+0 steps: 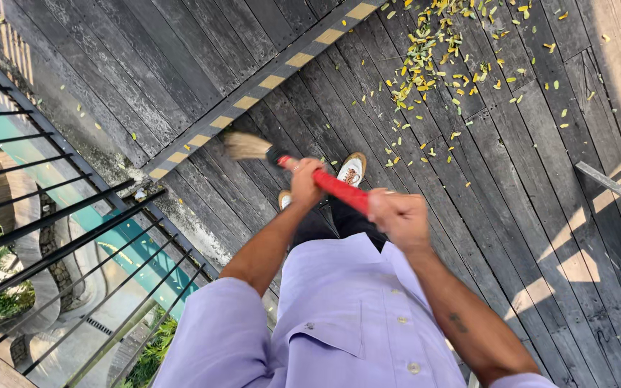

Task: The person sweeps yellow leaves across a wooden outdoor deck using a broom, moving chairs aside to reach different areas.

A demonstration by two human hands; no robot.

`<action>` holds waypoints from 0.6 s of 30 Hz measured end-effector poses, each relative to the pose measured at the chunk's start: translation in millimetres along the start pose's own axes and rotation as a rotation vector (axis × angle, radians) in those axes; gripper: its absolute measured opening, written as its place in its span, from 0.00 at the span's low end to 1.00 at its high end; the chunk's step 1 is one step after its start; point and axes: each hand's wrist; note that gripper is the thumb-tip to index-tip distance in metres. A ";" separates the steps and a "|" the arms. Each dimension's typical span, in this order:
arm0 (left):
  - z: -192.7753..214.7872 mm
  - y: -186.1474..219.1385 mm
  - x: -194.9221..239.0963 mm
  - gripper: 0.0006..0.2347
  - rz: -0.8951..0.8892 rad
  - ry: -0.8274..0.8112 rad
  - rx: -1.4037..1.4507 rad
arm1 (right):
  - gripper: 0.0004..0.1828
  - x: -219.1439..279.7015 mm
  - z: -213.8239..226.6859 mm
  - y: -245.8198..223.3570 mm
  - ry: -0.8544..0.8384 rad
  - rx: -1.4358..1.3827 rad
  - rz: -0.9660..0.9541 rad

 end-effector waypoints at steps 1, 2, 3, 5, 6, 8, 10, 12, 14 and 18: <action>-26.3 14.7 -21.6 0.08 -0.124 0.012 -0.003 | 0.21 2.4 20.9 -17.1 0.082 0.027 0.051; -56.2 35.5 -40.6 0.09 -0.158 -0.008 0.108 | 0.20 9.2 37.8 -36.0 0.172 -0.024 0.002; -81.2 56.8 -64.6 0.09 -0.242 -0.071 0.149 | 0.25 12.3 49.9 -52.3 0.179 0.000 0.175; -133.1 110.0 -99.8 0.12 -0.333 -0.050 0.170 | 0.23 23.0 64.1 -83.6 0.231 0.200 0.261; -150.9 133.1 -116.0 0.12 -0.365 -0.131 0.268 | 0.22 27.1 67.2 -93.8 0.251 0.314 0.281; -171.5 179.0 -143.3 0.14 -0.495 -0.050 0.245 | 0.23 30.5 74.5 -102.4 0.314 0.354 0.315; -179.0 216.4 -148.6 0.14 -0.567 -0.087 0.239 | 0.23 43.6 91.0 -110.7 0.391 0.371 0.342; -174.7 245.6 -133.2 0.15 -0.576 -0.127 0.273 | 0.23 68.5 111.8 -122.5 0.399 0.351 0.334; -157.8 265.6 -91.8 0.16 -0.542 -0.133 0.303 | 0.24 96.9 130.1 -136.7 0.333 0.291 0.307; -92.7 239.6 18.7 0.15 -0.342 -0.168 0.311 | 0.25 126.5 138.0 -144.2 0.091 0.107 0.213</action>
Point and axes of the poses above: each hand's wrist, its own x-axis away from the middle knuckle, its own z-axis out of the back of the hand, y = z × x, and after that the axes turned 1 degree about x, right-handed
